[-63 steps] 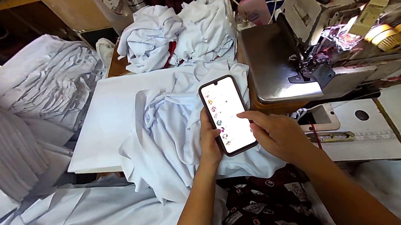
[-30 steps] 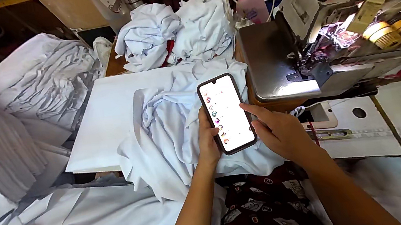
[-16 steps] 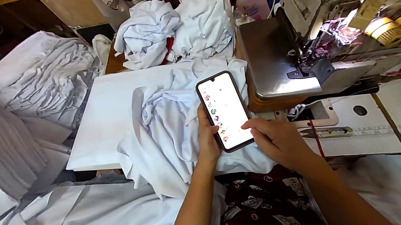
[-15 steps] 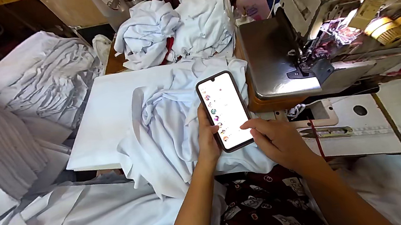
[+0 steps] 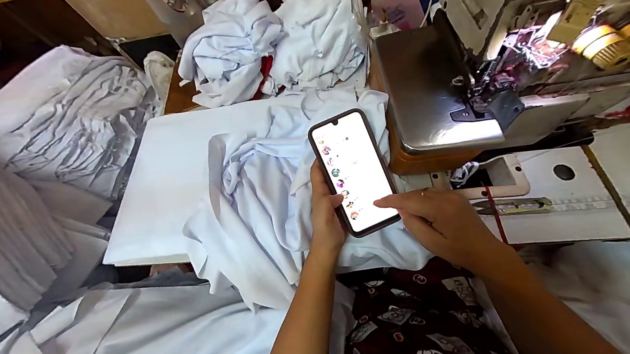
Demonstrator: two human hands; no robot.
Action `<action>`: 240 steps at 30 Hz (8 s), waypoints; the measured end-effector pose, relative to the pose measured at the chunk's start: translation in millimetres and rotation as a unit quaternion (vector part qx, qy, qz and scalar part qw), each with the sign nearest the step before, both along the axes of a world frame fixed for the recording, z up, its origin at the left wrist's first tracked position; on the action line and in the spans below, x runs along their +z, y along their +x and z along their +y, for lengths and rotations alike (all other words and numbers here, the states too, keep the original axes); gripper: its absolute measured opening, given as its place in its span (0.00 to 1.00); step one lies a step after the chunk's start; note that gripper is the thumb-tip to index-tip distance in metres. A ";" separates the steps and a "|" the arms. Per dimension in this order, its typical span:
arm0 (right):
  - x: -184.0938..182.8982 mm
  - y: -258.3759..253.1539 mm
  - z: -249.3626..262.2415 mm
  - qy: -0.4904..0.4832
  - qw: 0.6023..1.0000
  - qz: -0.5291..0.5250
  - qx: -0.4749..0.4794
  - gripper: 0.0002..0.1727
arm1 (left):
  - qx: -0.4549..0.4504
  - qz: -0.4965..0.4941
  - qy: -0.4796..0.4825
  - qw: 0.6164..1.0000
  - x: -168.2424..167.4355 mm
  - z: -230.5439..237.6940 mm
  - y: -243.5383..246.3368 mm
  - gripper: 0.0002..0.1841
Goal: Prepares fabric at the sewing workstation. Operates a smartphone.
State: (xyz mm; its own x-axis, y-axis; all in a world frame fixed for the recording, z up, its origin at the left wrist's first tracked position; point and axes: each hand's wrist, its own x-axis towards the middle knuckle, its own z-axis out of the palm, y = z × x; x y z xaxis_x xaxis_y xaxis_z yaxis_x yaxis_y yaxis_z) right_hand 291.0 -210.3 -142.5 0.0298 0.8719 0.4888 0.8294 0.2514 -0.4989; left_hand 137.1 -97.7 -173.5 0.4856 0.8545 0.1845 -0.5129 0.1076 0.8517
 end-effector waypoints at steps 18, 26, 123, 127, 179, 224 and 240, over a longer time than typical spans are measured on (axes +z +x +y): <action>10.5 4.8 20.0 -0.007 0.998 -0.054 -0.033 0.23 | 0.000 -0.010 -0.005 1.000 0.3 -1.4 -0.3 0.35; 11.1 5.6 21.1 0.003 0.996 -0.062 -0.059 0.25 | -0.003 -0.011 -0.007 1.000 0.2 -1.0 -0.3 0.36; -12.6 -4.1 24.3 -0.129 0.932 0.336 0.031 0.43 | -0.009 0.039 0.053 0.998 -2.9 -0.7 -3.9 0.55; -11.9 -4.8 23.9 -0.133 0.928 0.345 0.032 0.43 | -0.001 0.035 0.072 0.997 -5.6 -1.0 -3.2 0.55; -24.7 -20.1 29.0 -0.012 0.933 0.356 -0.044 0.33 | 0.010 0.087 0.096 0.992 0.6 -4.4 -2.9 0.54; -23.7 -18.1 28.3 0.009 0.941 0.337 -0.034 0.30 | -0.013 0.054 0.095 0.994 -2.8 -2.6 -4.4 0.55; -5.3 -5.8 30.9 -0.022 0.963 0.256 -0.082 0.19 | -0.014 0.031 0.105 0.994 -4.2 -3.8 -5.1 0.54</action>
State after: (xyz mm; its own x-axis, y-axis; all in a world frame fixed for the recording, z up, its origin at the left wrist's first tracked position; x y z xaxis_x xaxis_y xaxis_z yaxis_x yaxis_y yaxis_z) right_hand 285.1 -179.3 -147.8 0.3968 0.8543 0.3358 0.4984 0.1067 -0.8604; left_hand 132.0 -101.6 -177.6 0.5247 0.7864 0.3259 -0.4587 -0.0614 0.8865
